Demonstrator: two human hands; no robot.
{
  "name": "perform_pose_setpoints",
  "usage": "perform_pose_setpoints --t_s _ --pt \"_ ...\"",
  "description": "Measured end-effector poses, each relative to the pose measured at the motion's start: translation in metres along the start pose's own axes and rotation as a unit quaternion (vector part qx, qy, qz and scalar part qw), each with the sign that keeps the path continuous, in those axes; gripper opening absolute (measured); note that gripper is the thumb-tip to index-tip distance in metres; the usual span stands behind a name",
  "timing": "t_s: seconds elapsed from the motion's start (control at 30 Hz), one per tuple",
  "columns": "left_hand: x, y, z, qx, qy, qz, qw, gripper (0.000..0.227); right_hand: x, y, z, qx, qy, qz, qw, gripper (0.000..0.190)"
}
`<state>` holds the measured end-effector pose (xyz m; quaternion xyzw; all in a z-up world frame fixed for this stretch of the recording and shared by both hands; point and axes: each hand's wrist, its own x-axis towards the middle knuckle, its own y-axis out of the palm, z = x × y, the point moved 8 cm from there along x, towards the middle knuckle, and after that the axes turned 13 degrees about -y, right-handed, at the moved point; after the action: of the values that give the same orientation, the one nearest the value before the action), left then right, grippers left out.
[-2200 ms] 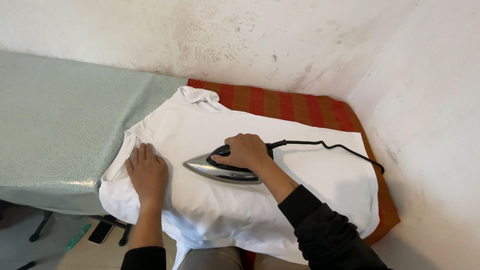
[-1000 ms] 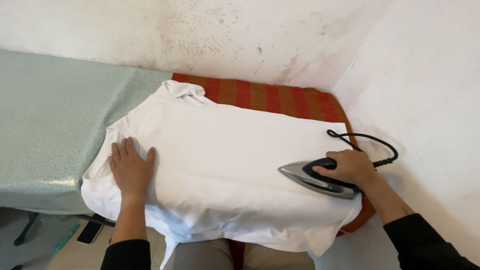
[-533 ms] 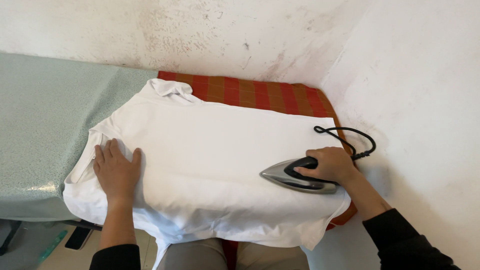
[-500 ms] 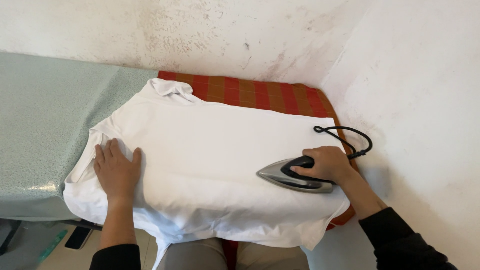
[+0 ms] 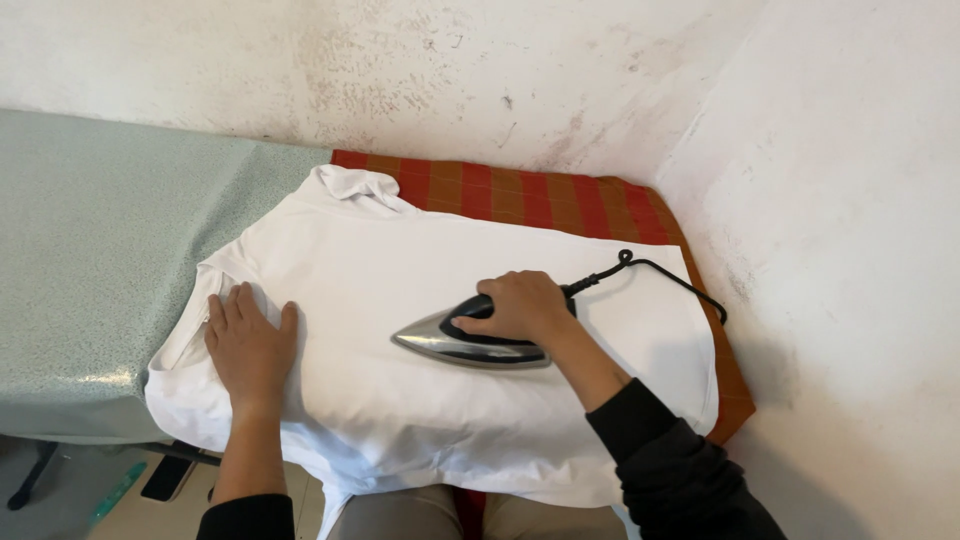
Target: The person is ironing a white t-shirt on a table, smoothing out wrinkles and repositioning the garment.
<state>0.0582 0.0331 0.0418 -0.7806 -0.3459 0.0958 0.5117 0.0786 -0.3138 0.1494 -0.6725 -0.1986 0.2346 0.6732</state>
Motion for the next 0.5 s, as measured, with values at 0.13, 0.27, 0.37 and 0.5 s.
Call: perform_pose_setpoints --t_s 0.13,0.27,0.37,0.5 --pt "-0.002 -0.002 -0.001 -0.008 0.0 0.018 1.0 0.073 0.024 -0.011 0.036 0.064 0.028 -0.041 0.997 0.065" --pt "0.002 0.005 0.003 -0.016 0.007 0.007 1.0 0.063 0.044 0.001 0.03 0.077 0.067 -0.06 0.993 0.06" --pt "0.003 0.002 0.001 -0.013 0.013 -0.005 1.0 0.058 0.044 0.001 0.01 0.09 0.094 -0.071 0.989 0.063" --pt "0.005 0.007 0.004 -0.018 0.001 0.001 1.0 0.057 0.018 -0.004 -0.041 0.097 0.192 -0.086 0.973 0.065"
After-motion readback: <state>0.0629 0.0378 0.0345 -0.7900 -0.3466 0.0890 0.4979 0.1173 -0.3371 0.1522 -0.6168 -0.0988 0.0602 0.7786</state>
